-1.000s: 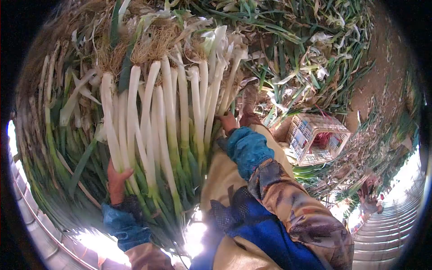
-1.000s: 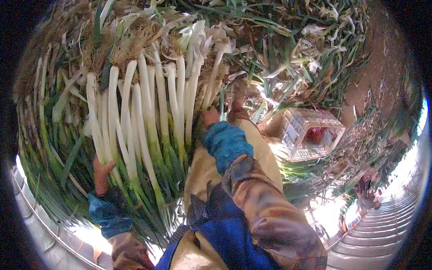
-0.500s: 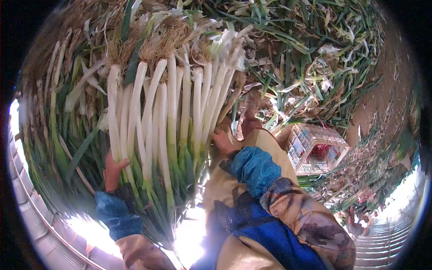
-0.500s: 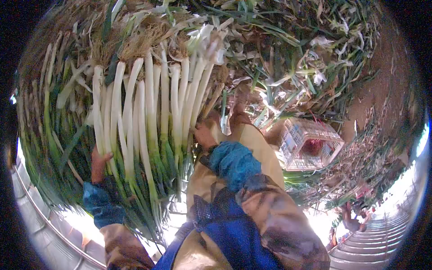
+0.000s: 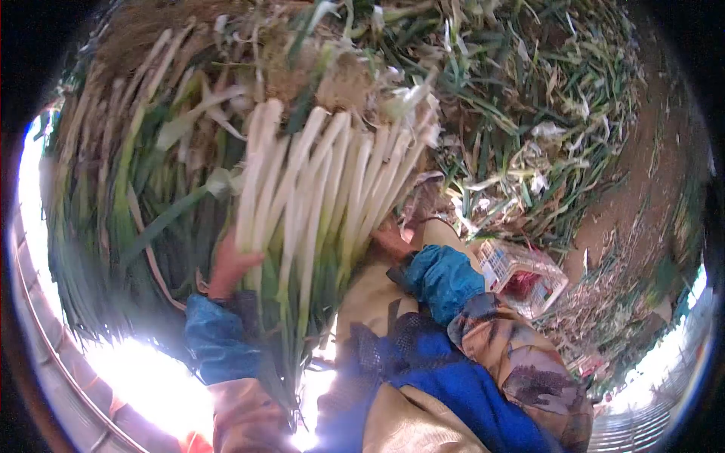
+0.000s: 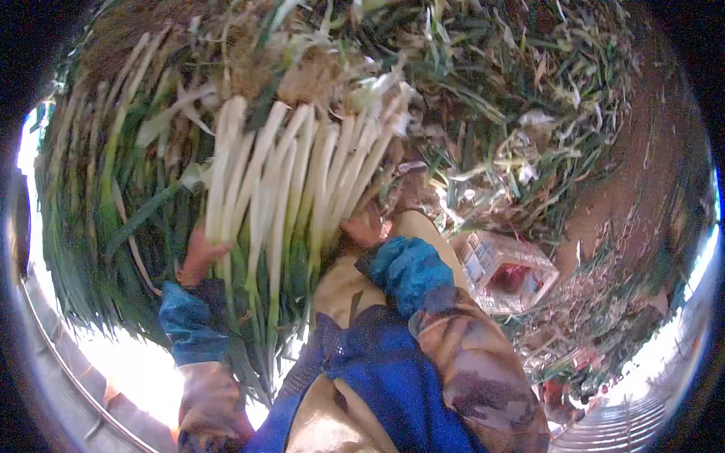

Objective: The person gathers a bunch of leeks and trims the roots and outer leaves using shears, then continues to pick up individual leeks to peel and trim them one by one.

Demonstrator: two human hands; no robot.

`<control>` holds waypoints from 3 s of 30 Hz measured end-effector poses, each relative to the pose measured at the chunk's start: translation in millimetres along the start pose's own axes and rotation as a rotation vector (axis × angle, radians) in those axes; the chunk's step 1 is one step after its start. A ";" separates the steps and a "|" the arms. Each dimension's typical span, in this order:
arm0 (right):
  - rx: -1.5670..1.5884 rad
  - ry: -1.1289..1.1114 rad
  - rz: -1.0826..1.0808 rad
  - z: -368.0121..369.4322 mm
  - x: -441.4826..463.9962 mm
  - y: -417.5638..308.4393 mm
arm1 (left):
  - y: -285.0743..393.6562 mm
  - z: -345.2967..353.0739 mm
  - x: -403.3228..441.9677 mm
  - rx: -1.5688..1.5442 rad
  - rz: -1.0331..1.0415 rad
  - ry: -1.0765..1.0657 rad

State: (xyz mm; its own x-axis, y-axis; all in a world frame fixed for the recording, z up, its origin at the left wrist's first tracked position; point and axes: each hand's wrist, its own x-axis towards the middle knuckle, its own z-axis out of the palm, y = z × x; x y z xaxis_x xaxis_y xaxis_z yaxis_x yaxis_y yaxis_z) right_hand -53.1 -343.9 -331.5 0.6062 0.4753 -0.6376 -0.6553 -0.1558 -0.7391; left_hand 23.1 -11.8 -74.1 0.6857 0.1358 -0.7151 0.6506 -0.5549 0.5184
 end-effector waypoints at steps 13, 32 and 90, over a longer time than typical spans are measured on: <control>-0.781 0.057 -0.101 -68.0 44.9 -314.9 | 24.7 50.5 -23.6 0.213 -0.118 0.132; -1.878 0.078 -0.399 -32.2 152.0 -452.9 | 40.9 75.1 -54.4 0.288 0.084 0.328; -1.798 -0.694 -0.663 106.8 165.8 -362.3 | 48.8 103.1 -49.2 0.384 0.047 0.384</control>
State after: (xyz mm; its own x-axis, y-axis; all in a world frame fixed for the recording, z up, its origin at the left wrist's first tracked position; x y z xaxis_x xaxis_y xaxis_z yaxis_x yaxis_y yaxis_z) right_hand 236.8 -116.1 -146.3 -0.0082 0.9234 -0.3837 0.9076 -0.1542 -0.3905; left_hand -12.5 -130.2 -61.9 0.8279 0.3534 -0.4355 0.4995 -0.8178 0.2859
